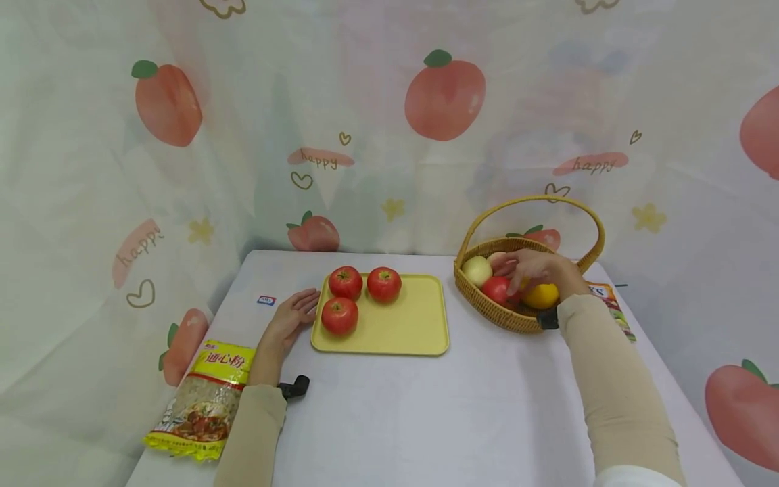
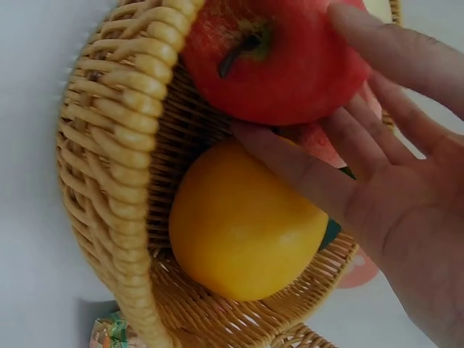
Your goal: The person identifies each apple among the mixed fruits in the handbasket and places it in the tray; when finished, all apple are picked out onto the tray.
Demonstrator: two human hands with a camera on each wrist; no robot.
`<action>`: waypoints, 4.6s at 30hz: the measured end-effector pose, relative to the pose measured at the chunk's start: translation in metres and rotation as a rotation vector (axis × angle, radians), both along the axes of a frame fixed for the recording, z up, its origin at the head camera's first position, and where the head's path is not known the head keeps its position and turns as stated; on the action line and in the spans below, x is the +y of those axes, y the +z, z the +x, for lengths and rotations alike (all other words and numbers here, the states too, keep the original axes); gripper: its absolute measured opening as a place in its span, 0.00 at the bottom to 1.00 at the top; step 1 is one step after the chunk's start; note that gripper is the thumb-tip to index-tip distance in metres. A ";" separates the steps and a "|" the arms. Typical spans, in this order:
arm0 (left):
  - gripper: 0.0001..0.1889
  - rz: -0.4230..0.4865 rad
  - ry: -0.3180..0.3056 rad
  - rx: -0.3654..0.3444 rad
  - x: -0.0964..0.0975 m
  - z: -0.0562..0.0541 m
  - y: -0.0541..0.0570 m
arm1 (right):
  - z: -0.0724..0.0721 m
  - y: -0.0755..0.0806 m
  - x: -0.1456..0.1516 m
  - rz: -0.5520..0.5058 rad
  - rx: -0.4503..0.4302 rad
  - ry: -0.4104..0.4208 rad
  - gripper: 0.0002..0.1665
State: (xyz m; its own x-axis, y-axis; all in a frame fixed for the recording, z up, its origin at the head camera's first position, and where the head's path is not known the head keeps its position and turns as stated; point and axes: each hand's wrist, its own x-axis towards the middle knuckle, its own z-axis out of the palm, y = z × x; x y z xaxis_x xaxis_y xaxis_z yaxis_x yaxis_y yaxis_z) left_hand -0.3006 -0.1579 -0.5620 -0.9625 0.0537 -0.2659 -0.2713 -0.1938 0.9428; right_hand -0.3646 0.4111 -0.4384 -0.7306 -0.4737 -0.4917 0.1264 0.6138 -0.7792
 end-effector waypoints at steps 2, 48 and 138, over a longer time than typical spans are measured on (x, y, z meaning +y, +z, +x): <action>0.38 -0.005 -0.001 0.000 -0.001 0.000 0.000 | 0.000 -0.002 -0.001 0.007 -0.013 -0.006 0.57; 0.37 0.002 0.014 -0.002 -0.001 -0.002 -0.001 | 0.055 0.019 -0.008 -0.183 0.198 -0.359 0.50; 0.37 -0.016 0.028 -0.016 -0.001 -0.003 -0.004 | 0.096 -0.063 -0.231 -0.489 -0.058 -0.518 0.41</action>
